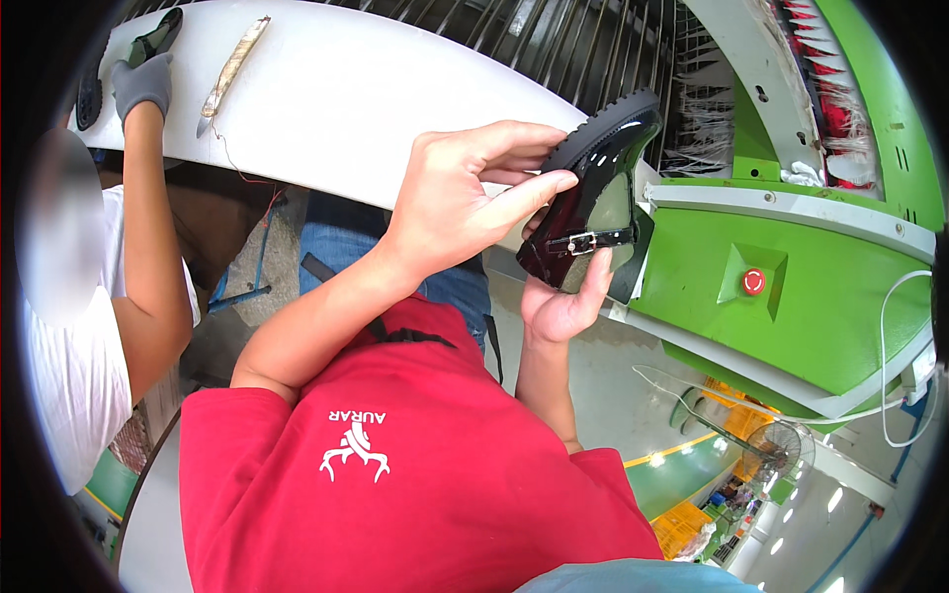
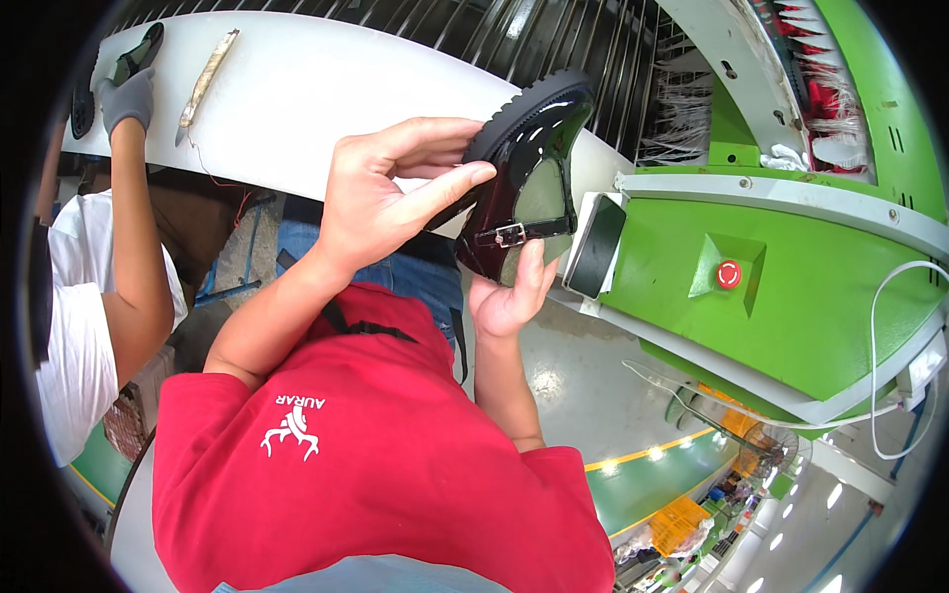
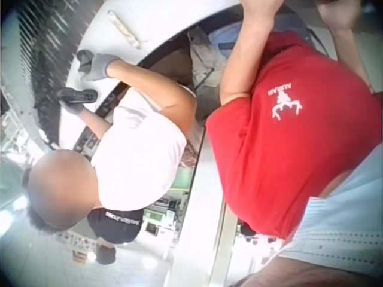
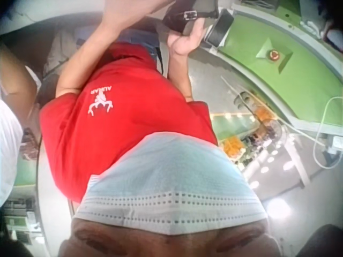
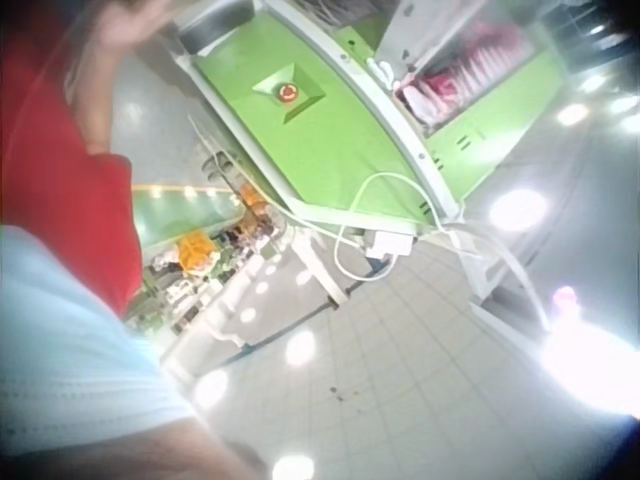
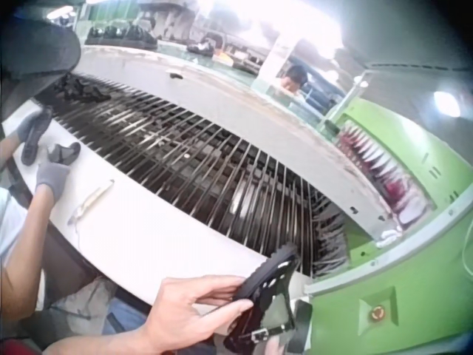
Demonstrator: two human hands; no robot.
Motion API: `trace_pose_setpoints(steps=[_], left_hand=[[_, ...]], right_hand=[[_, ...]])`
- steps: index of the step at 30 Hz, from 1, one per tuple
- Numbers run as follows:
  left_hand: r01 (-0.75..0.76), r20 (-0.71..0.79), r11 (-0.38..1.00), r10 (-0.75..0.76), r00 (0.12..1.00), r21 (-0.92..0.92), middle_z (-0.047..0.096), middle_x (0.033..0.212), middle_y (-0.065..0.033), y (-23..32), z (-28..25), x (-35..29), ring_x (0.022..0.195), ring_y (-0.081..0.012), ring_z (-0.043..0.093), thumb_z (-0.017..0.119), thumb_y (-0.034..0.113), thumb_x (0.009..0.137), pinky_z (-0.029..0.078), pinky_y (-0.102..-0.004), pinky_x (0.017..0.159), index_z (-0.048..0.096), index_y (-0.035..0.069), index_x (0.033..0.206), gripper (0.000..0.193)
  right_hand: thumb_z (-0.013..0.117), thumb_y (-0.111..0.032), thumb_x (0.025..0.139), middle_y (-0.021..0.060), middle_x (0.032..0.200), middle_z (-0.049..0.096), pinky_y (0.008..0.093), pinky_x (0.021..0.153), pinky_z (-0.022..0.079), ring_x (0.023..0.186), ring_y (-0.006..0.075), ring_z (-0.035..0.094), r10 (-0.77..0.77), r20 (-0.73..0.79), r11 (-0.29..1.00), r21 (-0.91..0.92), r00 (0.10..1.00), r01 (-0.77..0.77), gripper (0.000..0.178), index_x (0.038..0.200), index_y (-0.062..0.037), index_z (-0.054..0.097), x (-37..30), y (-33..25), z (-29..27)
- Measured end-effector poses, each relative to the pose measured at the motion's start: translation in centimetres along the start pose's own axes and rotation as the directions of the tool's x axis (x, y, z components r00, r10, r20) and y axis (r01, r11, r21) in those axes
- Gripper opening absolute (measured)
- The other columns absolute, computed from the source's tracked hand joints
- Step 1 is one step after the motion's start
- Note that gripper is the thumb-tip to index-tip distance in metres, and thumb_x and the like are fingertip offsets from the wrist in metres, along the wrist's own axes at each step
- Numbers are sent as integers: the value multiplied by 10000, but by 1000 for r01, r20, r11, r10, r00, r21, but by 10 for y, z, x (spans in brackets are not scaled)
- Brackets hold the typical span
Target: Inspecting and assembling shoes on a production line.
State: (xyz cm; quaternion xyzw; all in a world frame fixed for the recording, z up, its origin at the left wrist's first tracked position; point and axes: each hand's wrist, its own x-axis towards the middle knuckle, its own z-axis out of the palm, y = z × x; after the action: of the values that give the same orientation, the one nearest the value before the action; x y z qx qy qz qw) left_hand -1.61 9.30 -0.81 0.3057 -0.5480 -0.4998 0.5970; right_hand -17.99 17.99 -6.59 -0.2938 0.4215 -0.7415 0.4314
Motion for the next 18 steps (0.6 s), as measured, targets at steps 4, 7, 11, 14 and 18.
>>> trace_pose_setpoints(steps=[4, 7, 11, 14, 18], left_hand=[[9, -7, 1000, -9, 1000, 7, 837, 1106, -171, 3, -1, -1, 967, -178, 816, 836, 8, 956, 673, -308, 891, 763, -52, 1276, 334], [21, -17, 1000, -21, 1000, 17, 839, 1091, -163, 4, -2, -1, 957, -176, 816, 828, 8, 964, 672, -301, 881, 765, -54, 1276, 324], [16, -42, 1000, -16, 999, -6, 841, 1077, -157, 3, 2, -5, 962, -169, 814, 825, 9, 969, 671, -295, 873, 770, -53, 1278, 320], [37, -62, 999, -36, 997, 22, 843, 1049, -147, 4, 4, -8, 942, -147, 805, 814, 0, 977, 662, -276, 847, 784, -54, 1261, 290], [-29, -136, 999, 33, 990, 27, 839, 975, -146, -6, 6, -11, 878, -122, 789, 783, -2, 1003, 652, -268, 782, 793, -74, 1213, 222]], right_hand=[[426, -482, 1161, 166, 1321, 720, 471, 970, 555, 1124, 314, 705, -19, -7, 999, -32, 1000, 19, 608, 1514, -2, 552, 2, 1, 2], [429, -469, 1164, 163, 1331, 719, 465, 975, 560, 1134, 309, 709, -25, 12, 998, -55, 1000, 26, 598, 1520, -4, 549, 4, -1, 0], [462, -408, 1168, 156, 1418, 680, 467, 1035, 564, 1212, 302, 695, -35, 31, 997, -67, 999, 37, 560, 1558, -9, 512, 3, -4, 6], [513, -343, 1159, 148, 1511, 618, 469, 1108, 542, 1308, 298, 654, -90, 24, 982, -164, 996, 92, 563, 1609, -11, 457, -1, -12, 21], [563, -269, 1143, 155, 1576, 560, 460, 1163, 511, 1385, 288, 607, -125, 94, 962, -231, 988, 144, 587, 1648, -13, 407, -2, -16, 21]])
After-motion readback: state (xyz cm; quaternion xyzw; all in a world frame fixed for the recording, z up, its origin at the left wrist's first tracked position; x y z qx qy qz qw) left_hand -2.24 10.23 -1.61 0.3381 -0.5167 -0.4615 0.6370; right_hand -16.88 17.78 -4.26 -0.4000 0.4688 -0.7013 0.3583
